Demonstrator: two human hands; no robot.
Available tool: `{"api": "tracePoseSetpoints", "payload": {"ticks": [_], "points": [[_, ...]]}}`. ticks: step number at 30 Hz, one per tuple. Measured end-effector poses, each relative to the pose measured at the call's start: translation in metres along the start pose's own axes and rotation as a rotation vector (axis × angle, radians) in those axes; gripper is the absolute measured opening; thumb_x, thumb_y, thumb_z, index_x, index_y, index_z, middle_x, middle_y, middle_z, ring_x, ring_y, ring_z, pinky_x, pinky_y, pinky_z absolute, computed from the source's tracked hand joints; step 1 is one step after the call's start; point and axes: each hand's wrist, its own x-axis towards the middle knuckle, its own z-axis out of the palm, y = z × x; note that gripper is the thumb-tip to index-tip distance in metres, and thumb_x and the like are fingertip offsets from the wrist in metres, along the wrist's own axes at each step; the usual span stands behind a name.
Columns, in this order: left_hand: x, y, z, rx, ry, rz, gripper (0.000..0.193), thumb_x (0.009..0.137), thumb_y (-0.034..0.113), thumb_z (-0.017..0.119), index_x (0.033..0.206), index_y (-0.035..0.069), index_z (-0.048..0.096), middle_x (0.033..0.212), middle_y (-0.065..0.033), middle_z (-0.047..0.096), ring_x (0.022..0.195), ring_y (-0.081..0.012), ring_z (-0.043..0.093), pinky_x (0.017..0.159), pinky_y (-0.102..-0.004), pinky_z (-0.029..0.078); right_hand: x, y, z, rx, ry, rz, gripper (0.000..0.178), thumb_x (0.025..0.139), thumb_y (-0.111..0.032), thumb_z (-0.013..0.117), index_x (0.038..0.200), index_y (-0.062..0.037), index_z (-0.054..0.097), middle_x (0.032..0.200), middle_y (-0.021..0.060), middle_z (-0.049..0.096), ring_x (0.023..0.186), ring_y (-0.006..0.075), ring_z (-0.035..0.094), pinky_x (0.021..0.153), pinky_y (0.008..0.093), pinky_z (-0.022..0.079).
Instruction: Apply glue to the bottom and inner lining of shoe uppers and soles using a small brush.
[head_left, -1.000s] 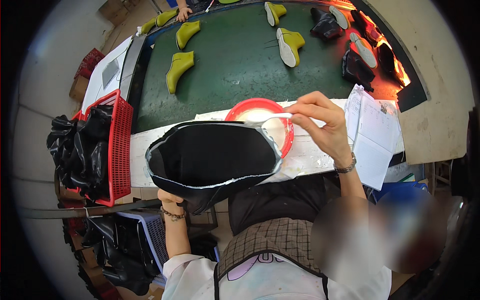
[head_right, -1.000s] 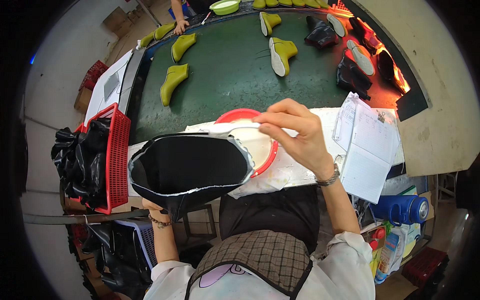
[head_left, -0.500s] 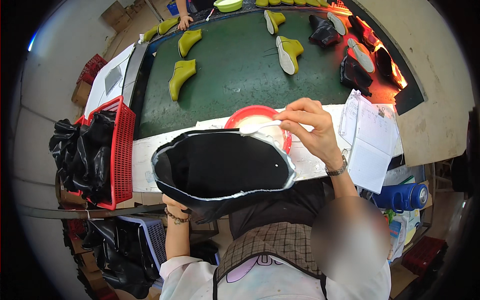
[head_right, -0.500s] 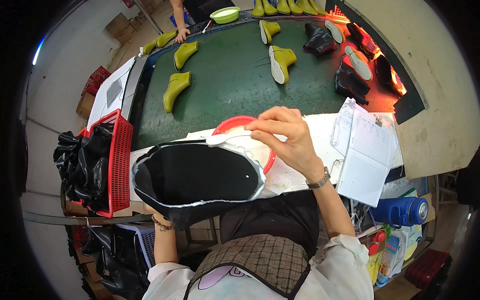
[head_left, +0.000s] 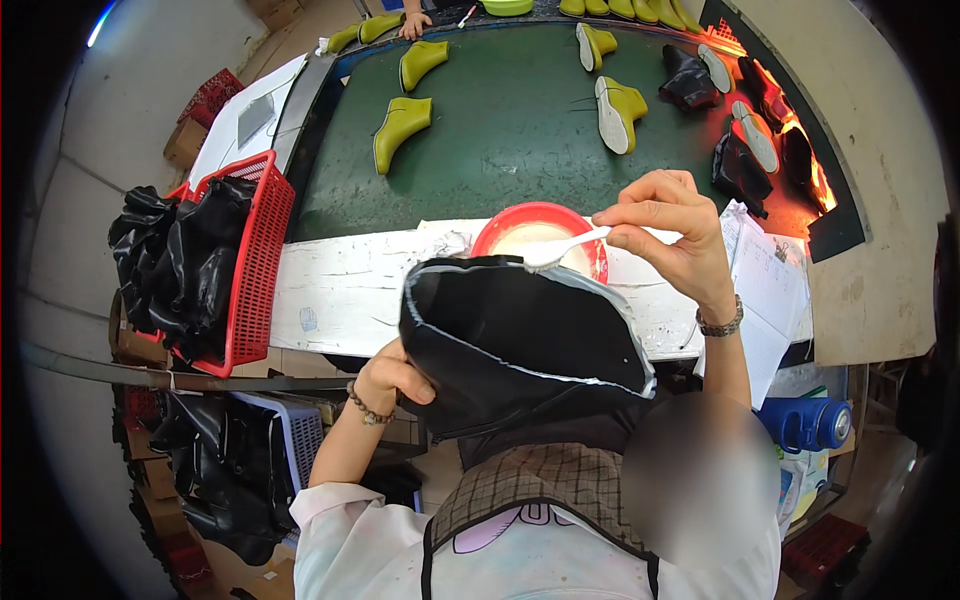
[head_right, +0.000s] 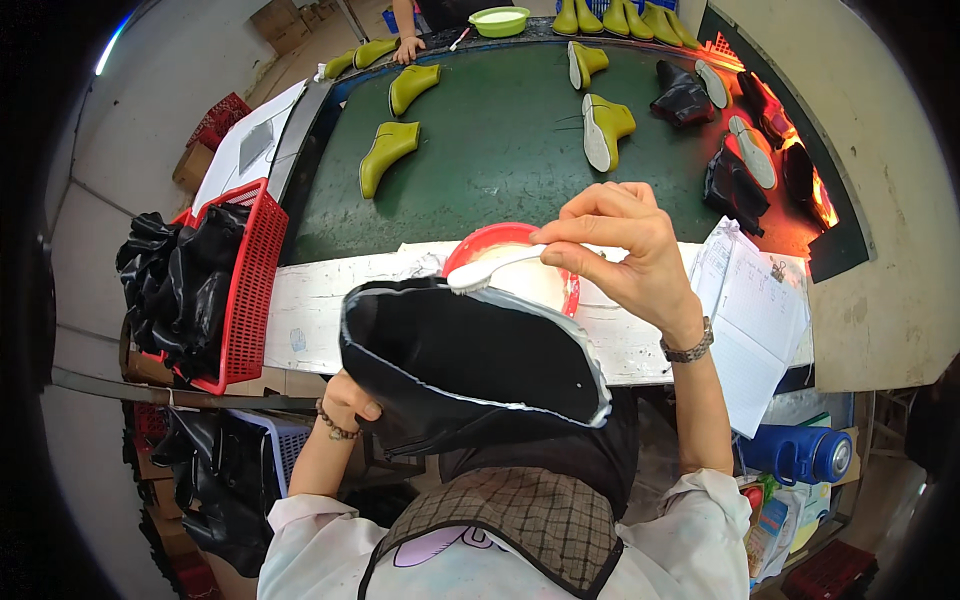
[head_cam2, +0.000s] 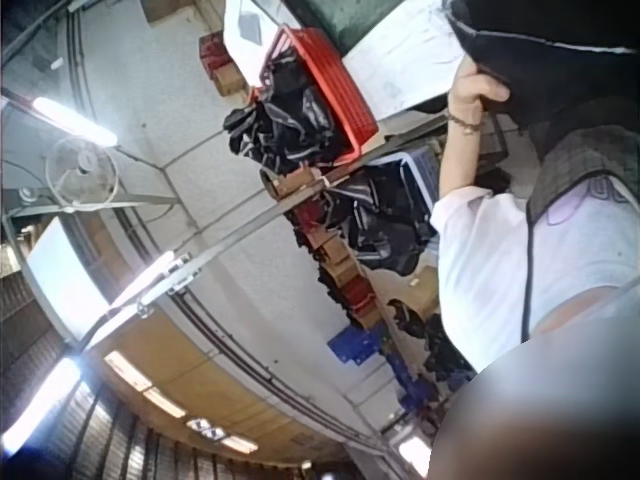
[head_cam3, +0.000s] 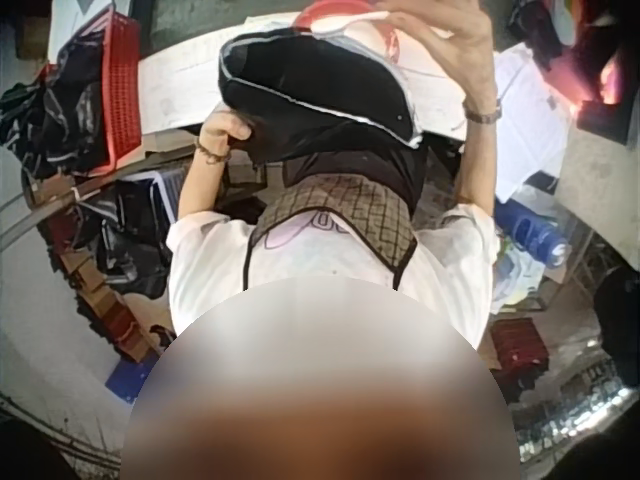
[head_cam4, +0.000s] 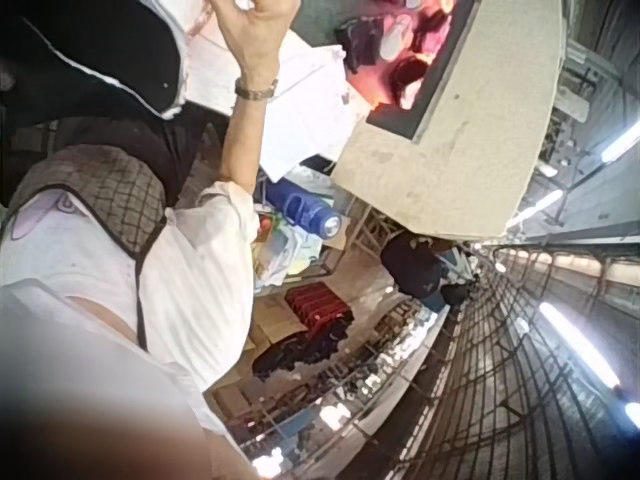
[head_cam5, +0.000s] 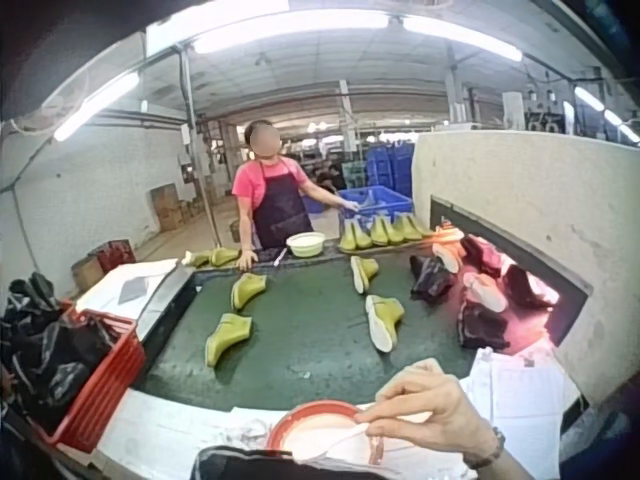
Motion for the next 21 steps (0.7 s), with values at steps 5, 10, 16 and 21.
{"api": "tracePoseSetpoints", "payload": {"ticks": [5, 10, 16, 21], "points": [[0.008, -0.004, -0.002, -0.015, -0.057, -0.213, 0.095, 0.056, -0.004, 0.068, 0.147, -0.009, 0.043, 0.138, -0.0195, 0.061, 0.126, -0.0268, 0.059, 0.109, -0.0372, 0.046, 0.012, -0.005, -0.004, -0.041, -0.085, -0.053, 0.015, 0.079, -0.020, 0.085, 0.093, -0.0154, 0.082, 0.084, -0.0038, 0.067, 0.081, 0.0108, 0.059, 0.086, 0.0316, 0.034], [0.015, -0.016, -0.002, -0.071, -0.032, -0.348, 0.097, 0.055, -0.004, 0.070, 0.148, -0.008, 0.043, 0.139, -0.0188, 0.061, 0.127, -0.0238, 0.059, 0.110, -0.0357, 0.045, 0.030, -0.007, 0.016, -0.049, -0.110, -0.213, 0.016, 0.080, -0.025, 0.085, 0.093, -0.0164, 0.081, 0.087, -0.0046, 0.065, 0.081, 0.0124, 0.059, 0.087, 0.0332, 0.034], [0.007, -0.017, 0.006, -0.156, 0.111, -0.121, 0.090, 0.056, -0.002, 0.070, 0.143, -0.011, 0.048, 0.140, -0.0231, 0.059, 0.128, -0.0362, 0.059, 0.112, -0.0462, 0.044, 0.000, 0.034, 0.030, 0.030, 0.079, 0.010, 0.008, 0.085, -0.018, 0.080, 0.090, -0.0129, 0.079, 0.086, -0.0023, 0.068, 0.083, 0.0140, 0.064, 0.083, 0.0323, 0.039], [0.009, 0.010, -0.008, -0.458, 0.234, 0.124, 0.080, 0.069, 0.003, 0.067, 0.144, -0.010, 0.043, 0.138, -0.0320, 0.055, 0.121, -0.0491, 0.061, 0.091, -0.0716, 0.054, -0.083, 0.097, 0.035, 0.127, 0.545, 0.399, 0.012, 0.090, -0.004, 0.071, 0.079, 0.0002, 0.073, 0.072, 0.0070, 0.064, 0.067, 0.0152, 0.059, 0.060, 0.0318, 0.042]]}}
